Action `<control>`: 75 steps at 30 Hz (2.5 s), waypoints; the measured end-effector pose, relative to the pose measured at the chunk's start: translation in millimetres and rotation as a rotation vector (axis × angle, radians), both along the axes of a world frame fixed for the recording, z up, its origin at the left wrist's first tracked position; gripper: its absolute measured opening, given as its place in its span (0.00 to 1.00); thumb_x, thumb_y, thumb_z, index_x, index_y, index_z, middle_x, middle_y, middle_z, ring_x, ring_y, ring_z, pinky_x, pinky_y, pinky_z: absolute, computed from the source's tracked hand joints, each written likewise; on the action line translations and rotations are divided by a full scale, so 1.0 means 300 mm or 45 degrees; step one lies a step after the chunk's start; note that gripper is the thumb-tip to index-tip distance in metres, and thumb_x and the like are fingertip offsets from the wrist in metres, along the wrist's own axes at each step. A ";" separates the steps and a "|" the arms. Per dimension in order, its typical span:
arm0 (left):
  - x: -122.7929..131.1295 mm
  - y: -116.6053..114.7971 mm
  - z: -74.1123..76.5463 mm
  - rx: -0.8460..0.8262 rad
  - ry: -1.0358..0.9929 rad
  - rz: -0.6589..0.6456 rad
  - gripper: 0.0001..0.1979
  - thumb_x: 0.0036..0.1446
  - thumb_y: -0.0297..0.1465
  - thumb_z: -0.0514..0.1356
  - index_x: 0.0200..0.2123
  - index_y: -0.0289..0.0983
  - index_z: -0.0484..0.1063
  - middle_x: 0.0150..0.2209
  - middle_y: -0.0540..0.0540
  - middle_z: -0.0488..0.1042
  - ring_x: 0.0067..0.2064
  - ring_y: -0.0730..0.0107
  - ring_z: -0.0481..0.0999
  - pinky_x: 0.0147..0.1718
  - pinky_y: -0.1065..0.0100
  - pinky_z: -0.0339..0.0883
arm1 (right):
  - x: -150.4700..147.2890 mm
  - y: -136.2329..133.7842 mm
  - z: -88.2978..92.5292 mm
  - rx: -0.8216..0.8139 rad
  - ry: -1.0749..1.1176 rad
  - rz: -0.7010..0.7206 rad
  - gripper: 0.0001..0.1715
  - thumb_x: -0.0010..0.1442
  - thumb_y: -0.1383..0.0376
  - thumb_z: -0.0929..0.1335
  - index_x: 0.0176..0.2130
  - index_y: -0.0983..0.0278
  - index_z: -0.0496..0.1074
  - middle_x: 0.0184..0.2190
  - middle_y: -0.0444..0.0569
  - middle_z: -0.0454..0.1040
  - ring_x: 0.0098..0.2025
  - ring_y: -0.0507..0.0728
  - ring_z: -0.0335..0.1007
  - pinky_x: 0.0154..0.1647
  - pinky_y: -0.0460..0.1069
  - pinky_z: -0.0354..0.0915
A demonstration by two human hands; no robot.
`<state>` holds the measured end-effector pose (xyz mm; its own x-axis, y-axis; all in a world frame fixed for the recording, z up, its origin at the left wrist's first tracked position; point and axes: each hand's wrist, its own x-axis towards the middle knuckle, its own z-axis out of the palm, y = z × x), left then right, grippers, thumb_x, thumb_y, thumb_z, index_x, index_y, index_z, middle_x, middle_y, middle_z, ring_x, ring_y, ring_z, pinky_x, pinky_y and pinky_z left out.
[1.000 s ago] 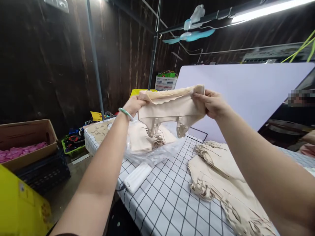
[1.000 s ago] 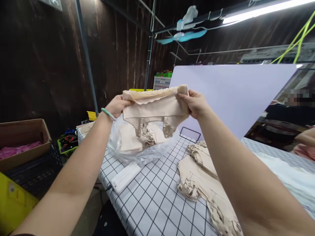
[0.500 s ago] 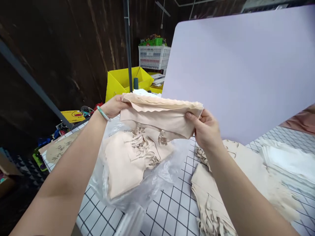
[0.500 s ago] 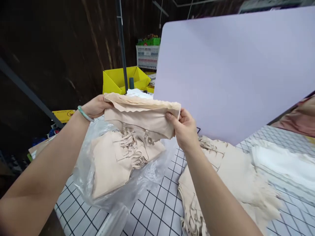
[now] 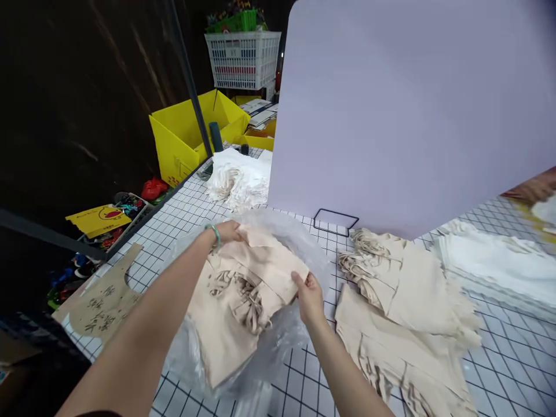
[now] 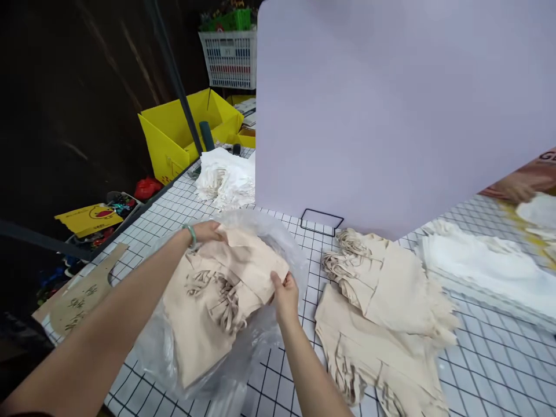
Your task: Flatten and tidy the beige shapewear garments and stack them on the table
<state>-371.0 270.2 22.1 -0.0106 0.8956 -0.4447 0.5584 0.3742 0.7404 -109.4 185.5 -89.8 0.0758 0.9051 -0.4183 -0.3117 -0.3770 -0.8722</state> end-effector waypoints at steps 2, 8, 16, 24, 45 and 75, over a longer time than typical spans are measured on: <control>0.008 0.027 -0.081 -0.040 0.059 -0.031 0.06 0.32 0.26 0.67 0.19 0.37 0.74 0.20 0.51 0.75 0.31 0.60 0.77 0.33 0.66 0.70 | 0.001 -0.001 -0.059 -0.042 -0.030 -0.023 0.33 0.42 0.49 0.77 0.43 0.64 0.71 0.33 0.49 0.81 0.36 0.62 0.78 0.33 0.54 0.73; -0.064 0.115 -0.064 -0.045 0.185 -0.172 0.10 0.41 0.32 0.66 0.31 0.37 0.77 0.32 0.47 0.81 0.38 0.58 0.79 0.34 0.68 0.70 | -0.014 0.001 -0.022 0.006 -0.004 -0.030 0.32 0.49 0.52 0.75 0.50 0.62 0.71 0.44 0.52 0.81 0.42 0.61 0.78 0.40 0.52 0.72; 0.071 0.234 -0.187 -0.073 0.644 -0.291 0.10 0.40 0.32 0.70 0.26 0.35 0.75 0.32 0.37 0.80 0.40 0.51 0.79 0.36 0.65 0.68 | -0.021 0.077 -0.155 -0.047 -0.363 -0.197 0.26 0.46 0.55 0.73 0.43 0.64 0.72 0.38 0.51 0.80 0.41 0.60 0.75 0.41 0.52 0.70; 0.065 0.216 -0.242 -0.029 0.754 -0.363 0.14 0.44 0.31 0.68 0.37 0.35 0.76 0.40 0.34 0.79 0.43 0.50 0.79 0.36 0.64 0.67 | -0.032 0.056 -0.151 0.004 -0.536 -0.313 0.35 0.54 0.46 0.68 0.54 0.63 0.65 0.49 0.56 0.75 0.50 0.62 0.73 0.53 0.55 0.66; 0.139 -0.071 -0.314 0.702 0.851 -0.312 0.12 0.67 0.27 0.51 0.41 0.33 0.74 0.45 0.36 0.75 0.51 0.51 0.72 0.55 0.51 0.65 | -0.140 0.091 -0.003 0.929 -1.052 0.528 0.21 0.64 0.72 0.57 0.49 0.62 0.73 0.48 0.53 0.75 0.52 0.58 0.70 0.56 0.55 0.66; 0.012 0.024 -0.299 0.128 0.645 -0.181 0.32 0.67 0.42 0.44 0.67 0.32 0.59 0.65 0.35 0.66 0.66 0.48 0.64 0.63 0.53 0.60 | -0.394 0.460 0.011 0.528 -1.810 1.006 0.32 0.71 0.47 0.54 0.58 0.68 0.63 0.47 0.61 0.78 0.48 0.63 0.76 0.46 0.53 0.67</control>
